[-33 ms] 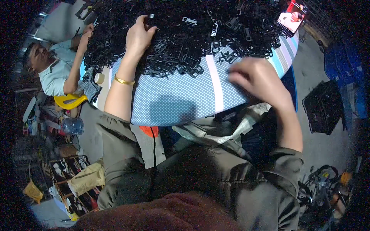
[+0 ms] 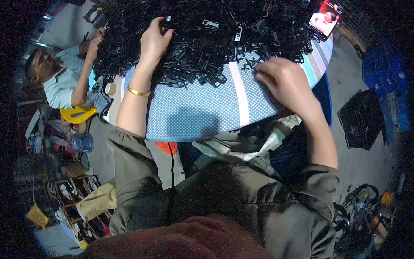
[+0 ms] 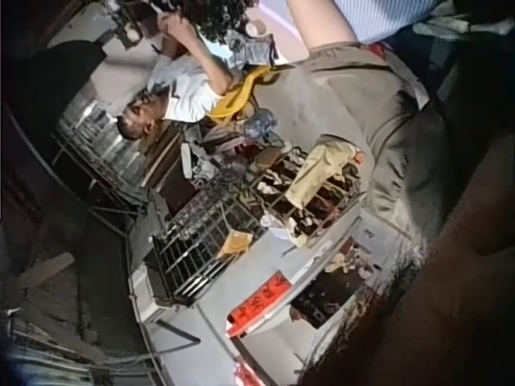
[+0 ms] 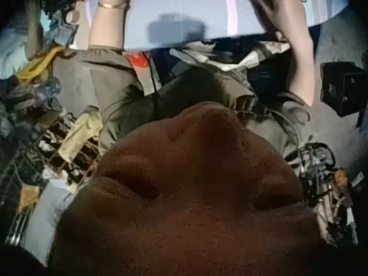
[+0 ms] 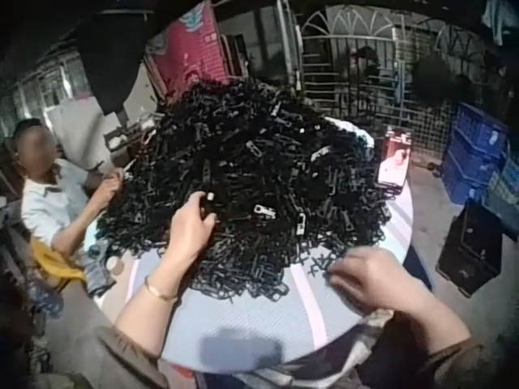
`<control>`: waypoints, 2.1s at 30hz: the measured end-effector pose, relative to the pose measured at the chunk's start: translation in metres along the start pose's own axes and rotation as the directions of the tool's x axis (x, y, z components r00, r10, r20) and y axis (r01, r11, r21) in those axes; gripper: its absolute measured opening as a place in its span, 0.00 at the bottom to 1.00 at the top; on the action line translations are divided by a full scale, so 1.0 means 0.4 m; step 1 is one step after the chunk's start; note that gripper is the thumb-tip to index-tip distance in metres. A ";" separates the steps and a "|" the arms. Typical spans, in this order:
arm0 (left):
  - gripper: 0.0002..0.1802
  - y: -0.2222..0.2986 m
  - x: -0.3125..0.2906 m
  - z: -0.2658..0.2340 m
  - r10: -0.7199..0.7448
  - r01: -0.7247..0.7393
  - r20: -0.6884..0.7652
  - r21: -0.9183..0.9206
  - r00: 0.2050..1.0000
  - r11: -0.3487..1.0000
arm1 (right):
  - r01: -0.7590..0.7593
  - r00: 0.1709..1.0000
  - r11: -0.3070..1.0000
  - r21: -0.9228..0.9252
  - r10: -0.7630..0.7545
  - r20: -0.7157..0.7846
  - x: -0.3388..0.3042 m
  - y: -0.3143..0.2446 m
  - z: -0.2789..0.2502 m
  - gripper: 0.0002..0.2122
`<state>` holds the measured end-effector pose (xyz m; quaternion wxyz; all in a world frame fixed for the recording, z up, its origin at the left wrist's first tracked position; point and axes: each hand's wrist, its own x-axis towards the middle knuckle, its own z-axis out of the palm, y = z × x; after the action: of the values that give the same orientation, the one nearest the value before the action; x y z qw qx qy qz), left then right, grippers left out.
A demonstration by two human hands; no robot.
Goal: Attaching small plastic clips to black wire strands at a workbench.
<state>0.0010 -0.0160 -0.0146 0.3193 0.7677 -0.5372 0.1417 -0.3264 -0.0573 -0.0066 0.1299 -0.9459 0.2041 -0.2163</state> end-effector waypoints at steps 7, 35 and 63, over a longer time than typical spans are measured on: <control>0.19 0.077 -0.042 -0.082 0.055 -0.111 -0.140 -0.431 0.989 0.896 | 0.114 0.991 0.956 -0.271 -0.129 -0.041 0.023 0.016 0.056 0.18; 0.18 0.257 -0.230 -0.031 0.172 0.701 0.696 -0.712 0.697 0.040 | -0.094 0.955 0.839 0.537 0.227 -0.189 0.005 -0.075 0.050 0.13; 0.18 0.247 -0.238 -0.023 0.291 0.853 0.804 -0.510 0.519 -0.110 | 0.269 0.886 0.948 -0.169 -0.312 -0.343 0.007 -0.084 0.077 0.13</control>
<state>-0.1249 0.0384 -0.0275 0.5185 0.3831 -0.3067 -0.7002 -0.2988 -0.0241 -0.0215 0.0004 -0.9147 0.0927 -0.3933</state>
